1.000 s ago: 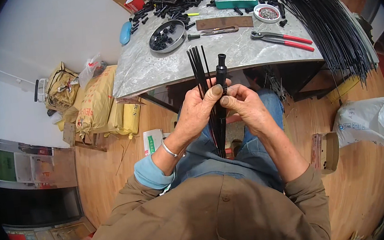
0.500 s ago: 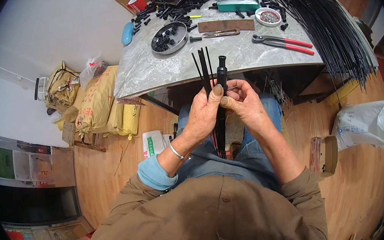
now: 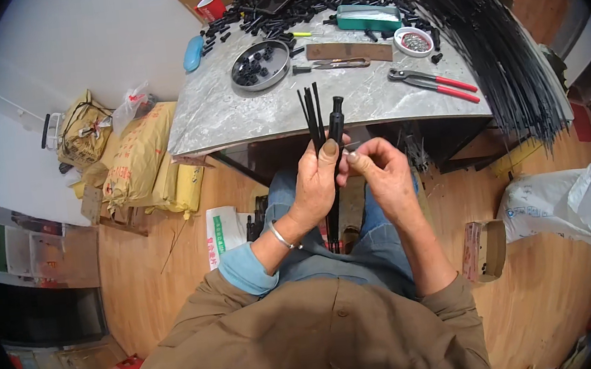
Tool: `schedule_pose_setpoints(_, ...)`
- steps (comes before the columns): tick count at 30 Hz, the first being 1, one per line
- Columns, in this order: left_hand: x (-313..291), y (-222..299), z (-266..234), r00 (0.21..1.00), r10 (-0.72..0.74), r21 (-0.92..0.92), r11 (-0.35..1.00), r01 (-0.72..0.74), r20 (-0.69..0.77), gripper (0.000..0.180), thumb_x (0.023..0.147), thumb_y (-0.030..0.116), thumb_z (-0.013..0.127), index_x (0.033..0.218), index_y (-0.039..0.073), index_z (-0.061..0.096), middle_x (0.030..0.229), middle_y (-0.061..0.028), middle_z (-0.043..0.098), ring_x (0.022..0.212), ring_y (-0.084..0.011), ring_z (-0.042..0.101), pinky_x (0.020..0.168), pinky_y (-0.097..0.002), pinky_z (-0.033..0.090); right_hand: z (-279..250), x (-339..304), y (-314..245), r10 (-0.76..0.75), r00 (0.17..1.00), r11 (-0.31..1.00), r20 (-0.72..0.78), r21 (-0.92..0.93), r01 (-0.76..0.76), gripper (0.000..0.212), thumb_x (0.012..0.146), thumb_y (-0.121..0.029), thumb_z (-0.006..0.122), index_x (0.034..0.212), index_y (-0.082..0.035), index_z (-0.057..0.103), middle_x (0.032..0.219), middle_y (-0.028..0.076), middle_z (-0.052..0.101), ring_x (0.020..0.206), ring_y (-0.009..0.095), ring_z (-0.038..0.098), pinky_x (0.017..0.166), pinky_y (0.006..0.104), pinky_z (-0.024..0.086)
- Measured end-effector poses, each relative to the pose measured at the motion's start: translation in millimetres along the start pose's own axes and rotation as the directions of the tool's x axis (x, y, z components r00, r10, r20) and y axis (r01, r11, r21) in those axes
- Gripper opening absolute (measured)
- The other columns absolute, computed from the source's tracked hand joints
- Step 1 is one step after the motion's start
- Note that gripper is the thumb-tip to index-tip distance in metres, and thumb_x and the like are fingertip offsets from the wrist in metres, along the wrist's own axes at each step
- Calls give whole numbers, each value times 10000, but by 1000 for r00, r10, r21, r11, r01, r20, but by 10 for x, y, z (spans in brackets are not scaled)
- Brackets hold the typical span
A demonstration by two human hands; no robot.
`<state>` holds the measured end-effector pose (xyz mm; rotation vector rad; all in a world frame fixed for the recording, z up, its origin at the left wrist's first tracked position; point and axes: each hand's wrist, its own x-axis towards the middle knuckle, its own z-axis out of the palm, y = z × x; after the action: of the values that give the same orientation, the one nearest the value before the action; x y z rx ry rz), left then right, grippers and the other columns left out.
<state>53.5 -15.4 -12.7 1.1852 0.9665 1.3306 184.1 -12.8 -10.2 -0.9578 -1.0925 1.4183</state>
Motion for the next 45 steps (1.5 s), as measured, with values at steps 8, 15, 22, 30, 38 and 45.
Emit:
schedule_pose_setpoints(8, 2, 12, -29, 988, 61, -53, 997, -54, 139, 435, 974, 427, 485, 1138, 24, 508, 694, 29, 452, 577, -43, 419, 522, -188, 363, -303, 118, 10, 179, 944, 938, 279, 243, -249, 130, 891, -164, 632, 873, -36, 611, 827, 56, 664, 711, 127, 630, 666, 251, 487)
schedule_pose_setpoints(15, 91, -44, -208, 977, -101, -185, 973, 137, 190, 544, 910, 561, 504, 1008, 26, 497, 677, -15, 444, 553, -113, 487, 534, -257, 444, -1433, 878, -432, -601, 799, 112, 22, -987, 112, 168, 804, -199, 676, 896, -61, 649, 925, 74, 647, 910, 259, 572, 800, 376, 439)
schedule_pose_setpoints(22, 91, -83, -311, 964, -223, -222, 942, 251, 143, 579, 879, 620, 503, 932, 44, 482, 599, 15, 393, 465, -79, 396, 439, -227, 355, -1688, 1166, -324, -442, 807, -317, 392, -910, 268, 211, 745, -255, 698, 798, -78, 597, 887, 77, 599, 915, 276, 536, 785, 432, 393)
schedule_pose_setpoints(30, 113, -108, -268, 980, -191, -167, 966, 198, 55, 586, 886, 635, 476, 923, 49, 475, 594, 32, 369, 462, -58, 355, 430, -210, 302, -1399, 688, -445, -242, 967, 518, -83, -853, 57, 197, 906, -186, 587, 817, -33, 501, 765, 78, 554, 670, 184, 543, 568, 300, 420)
schedule_pose_setpoints(38, 94, -93, -173, 984, -171, -165, 970, 178, 54, 575, 882, 631, 483, 934, 58, 482, 592, 39, 377, 457, -46, 350, 415, -203, 284, -736, -343, -189, -369, 894, 339, 255, -858, 385, 394, 618, 21, 745, 877, -67, 462, 853, 114, 556, 710, 312, 553, 613, 355, 452)
schedule_pose_setpoints(45, 75, -69, -52, 995, -96, -192, 976, 101, 37, 531, 890, 598, 505, 957, 71, 489, 584, 44, 377, 459, -40, 349, 413, -201, 279, -691, -293, -369, -424, 809, -27, 407, -899, 438, 452, 577, 38, 741, 937, -64, 488, 955, 119, 562, 831, 328, 550, 718, 411, 428)
